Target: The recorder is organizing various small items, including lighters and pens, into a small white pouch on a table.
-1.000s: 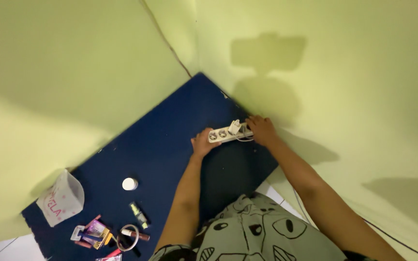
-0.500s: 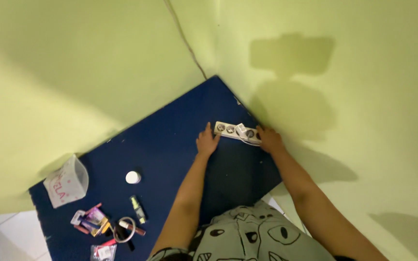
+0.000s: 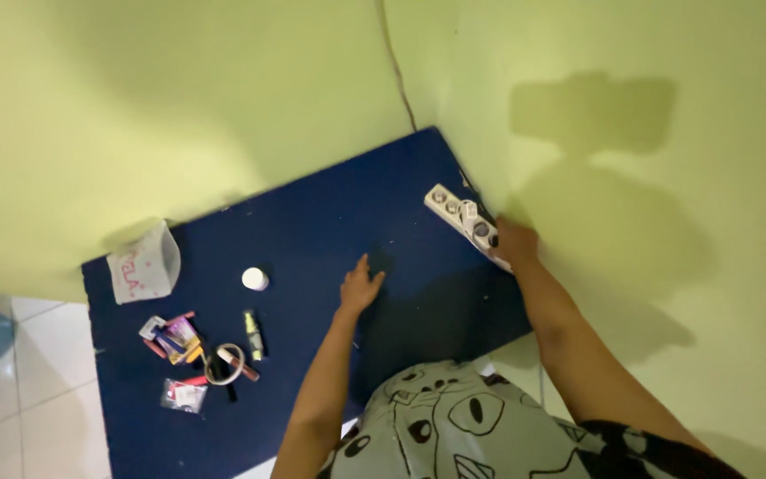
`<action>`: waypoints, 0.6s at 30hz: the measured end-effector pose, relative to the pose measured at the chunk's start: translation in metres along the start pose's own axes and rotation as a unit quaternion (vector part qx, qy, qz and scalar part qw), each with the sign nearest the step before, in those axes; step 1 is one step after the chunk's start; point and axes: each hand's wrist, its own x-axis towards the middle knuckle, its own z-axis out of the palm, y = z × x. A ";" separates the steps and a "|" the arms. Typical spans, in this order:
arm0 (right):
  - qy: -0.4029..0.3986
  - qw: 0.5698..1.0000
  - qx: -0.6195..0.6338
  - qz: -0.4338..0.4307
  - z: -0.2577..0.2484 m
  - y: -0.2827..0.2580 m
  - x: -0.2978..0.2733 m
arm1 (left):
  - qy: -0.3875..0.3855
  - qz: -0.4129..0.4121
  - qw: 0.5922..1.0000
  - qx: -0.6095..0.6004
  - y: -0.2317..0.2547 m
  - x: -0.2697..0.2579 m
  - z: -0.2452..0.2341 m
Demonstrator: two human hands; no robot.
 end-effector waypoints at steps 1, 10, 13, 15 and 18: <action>-0.001 1.000 -0.003 -0.005 0.000 0.002 0.002 | 0.002 -0.004 1.000 -0.003 0.005 0.003 0.007; 0.004 1.000 -0.009 0.013 0.016 0.010 -0.006 | -0.093 0.086 0.991 0.046 0.092 -0.020 0.059; 0.027 1.000 -0.015 0.005 0.021 0.011 -0.002 | -0.113 0.097 0.986 0.067 0.115 -0.024 0.061; 0.035 0.999 -0.011 0.027 0.031 0.015 -0.004 | -0.143 0.103 0.981 0.080 0.124 -0.029 0.060; 0.031 0.999 -0.031 0.021 0.041 0.018 -0.005 | -0.125 0.126 0.981 0.079 0.118 -0.023 0.072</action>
